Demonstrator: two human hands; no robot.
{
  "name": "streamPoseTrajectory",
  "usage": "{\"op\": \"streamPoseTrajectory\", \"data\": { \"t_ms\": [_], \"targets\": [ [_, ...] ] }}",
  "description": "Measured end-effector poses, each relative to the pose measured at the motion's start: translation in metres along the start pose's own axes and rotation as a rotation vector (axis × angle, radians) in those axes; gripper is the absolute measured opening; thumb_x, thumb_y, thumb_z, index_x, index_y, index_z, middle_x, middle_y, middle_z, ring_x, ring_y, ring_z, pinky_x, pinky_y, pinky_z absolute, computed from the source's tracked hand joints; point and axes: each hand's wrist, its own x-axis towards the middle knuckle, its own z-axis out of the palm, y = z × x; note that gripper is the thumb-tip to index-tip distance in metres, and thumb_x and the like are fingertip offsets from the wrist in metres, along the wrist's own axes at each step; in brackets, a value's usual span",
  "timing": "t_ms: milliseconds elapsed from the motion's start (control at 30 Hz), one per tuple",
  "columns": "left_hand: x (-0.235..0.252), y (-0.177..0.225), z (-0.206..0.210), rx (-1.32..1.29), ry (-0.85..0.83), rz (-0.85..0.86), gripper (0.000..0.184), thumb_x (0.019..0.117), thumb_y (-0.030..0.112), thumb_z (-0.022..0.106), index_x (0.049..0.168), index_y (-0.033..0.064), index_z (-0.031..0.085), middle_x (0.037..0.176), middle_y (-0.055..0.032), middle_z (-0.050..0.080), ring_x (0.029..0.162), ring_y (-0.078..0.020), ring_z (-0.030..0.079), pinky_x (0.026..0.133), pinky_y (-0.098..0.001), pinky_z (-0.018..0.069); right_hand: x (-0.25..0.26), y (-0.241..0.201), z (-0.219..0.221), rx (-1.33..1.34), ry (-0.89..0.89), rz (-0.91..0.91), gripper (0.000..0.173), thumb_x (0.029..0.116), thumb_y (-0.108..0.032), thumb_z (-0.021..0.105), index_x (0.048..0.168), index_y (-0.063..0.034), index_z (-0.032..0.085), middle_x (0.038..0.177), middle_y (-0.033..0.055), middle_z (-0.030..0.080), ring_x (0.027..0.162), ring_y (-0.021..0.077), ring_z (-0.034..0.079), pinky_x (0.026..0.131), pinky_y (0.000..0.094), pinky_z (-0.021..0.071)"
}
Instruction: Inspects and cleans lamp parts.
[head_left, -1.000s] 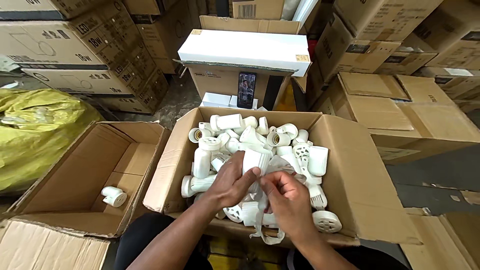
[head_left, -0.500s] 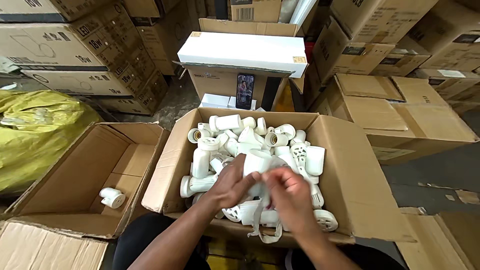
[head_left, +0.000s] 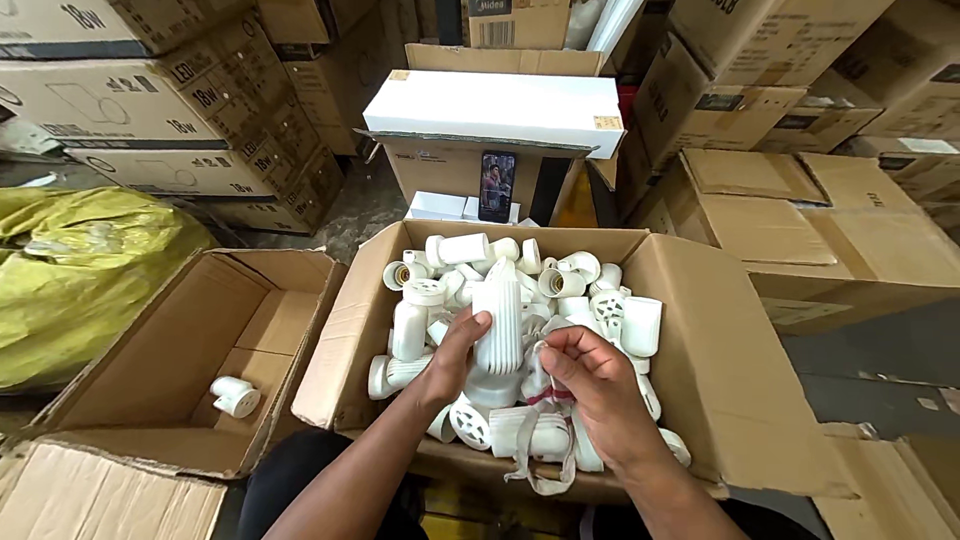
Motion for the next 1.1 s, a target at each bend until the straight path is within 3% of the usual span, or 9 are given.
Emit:
{"op": "streamPoseTrajectory", "data": {
  "t_ms": [100, 333, 500, 767, 933, 1100],
  "targets": [
    [0.002, -0.006, -0.001, 0.06, -0.059, 0.008, 0.058, 0.0983, 0.051, 0.054, 0.129, 0.002, 0.052, 0.108, 0.0015, 0.07, 0.101, -0.0076, 0.068, 0.092, -0.0298, 0.0571, 0.001, -0.002, -0.003, 0.058, -0.006, 0.024, 0.02, 0.0898, -0.002, 0.068, 0.109, 0.0033, 0.067, 0.086, 0.006, 0.07, 0.07, 0.0101, 0.067, 0.061, 0.0235, 0.058],
    [0.002, -0.007, 0.0, 0.167, -0.105, 0.034, 0.069, 0.0969, 0.058, 0.055, 0.131, -0.0016, 0.049, 0.109, 0.0007, 0.069, 0.101, -0.007, 0.068, 0.093, -0.0287, 0.0573, 0.005, 0.001, -0.009, 0.107, 0.001, 0.084, 0.013, 0.096, -0.004, 0.063, 0.105, 0.0011, 0.071, 0.089, 0.006, 0.07, 0.077, 0.0091, 0.067, 0.069, 0.0242, 0.0585],
    [0.001, -0.008, 0.0, 0.233, -0.148, 0.053, 0.067, 0.0996, 0.056, 0.051, 0.132, -0.0026, 0.048, 0.111, 0.0, 0.068, 0.103, -0.0066, 0.067, 0.093, -0.0293, 0.0571, 0.006, -0.001, -0.006, -0.005, 0.058, 0.039, 0.01, 0.0943, -0.006, 0.067, 0.101, 0.0007, 0.071, 0.083, 0.0045, 0.07, 0.068, 0.0067, 0.064, 0.058, 0.0197, 0.0534],
    [0.001, -0.012, 0.0, 0.291, -0.125, 0.065, 0.078, 0.0956, 0.064, 0.055, 0.133, -0.004, 0.047, 0.112, -0.0032, 0.068, 0.104, -0.0089, 0.067, 0.093, -0.0301, 0.0575, 0.001, 0.001, -0.003, -0.199, 0.069, -0.147, 0.013, 0.0972, -0.006, 0.065, 0.103, 0.0023, 0.073, 0.084, 0.004, 0.071, 0.067, 0.0075, 0.065, 0.059, 0.0194, 0.0557],
    [0.0, -0.02, -0.003, 0.544, -0.057, 0.078, 0.085, 0.0937, 0.072, 0.049, 0.133, -0.003, 0.051, 0.116, -0.0081, 0.066, 0.107, -0.0124, 0.066, 0.094, -0.0368, 0.0575, -0.001, -0.001, 0.0, -0.181, 0.113, -0.118, 0.008, 0.0924, -0.003, 0.07, 0.098, 0.0024, 0.072, 0.077, 0.0051, 0.07, 0.062, 0.0074, 0.064, 0.055, 0.0193, 0.0543],
    [0.001, -0.022, -0.004, 0.635, -0.06, 0.114, 0.084, 0.0933, 0.074, 0.047, 0.131, -0.0007, 0.054, 0.118, -0.0096, 0.063, 0.111, -0.0151, 0.064, 0.097, -0.0406, 0.0554, 0.0, -0.002, 0.001, -0.203, 0.123, -0.092, 0.006, 0.0921, -0.003, 0.07, 0.096, 0.0016, 0.072, 0.073, 0.0038, 0.069, 0.057, 0.0066, 0.062, 0.051, 0.0184, 0.0527]
  ]
}}
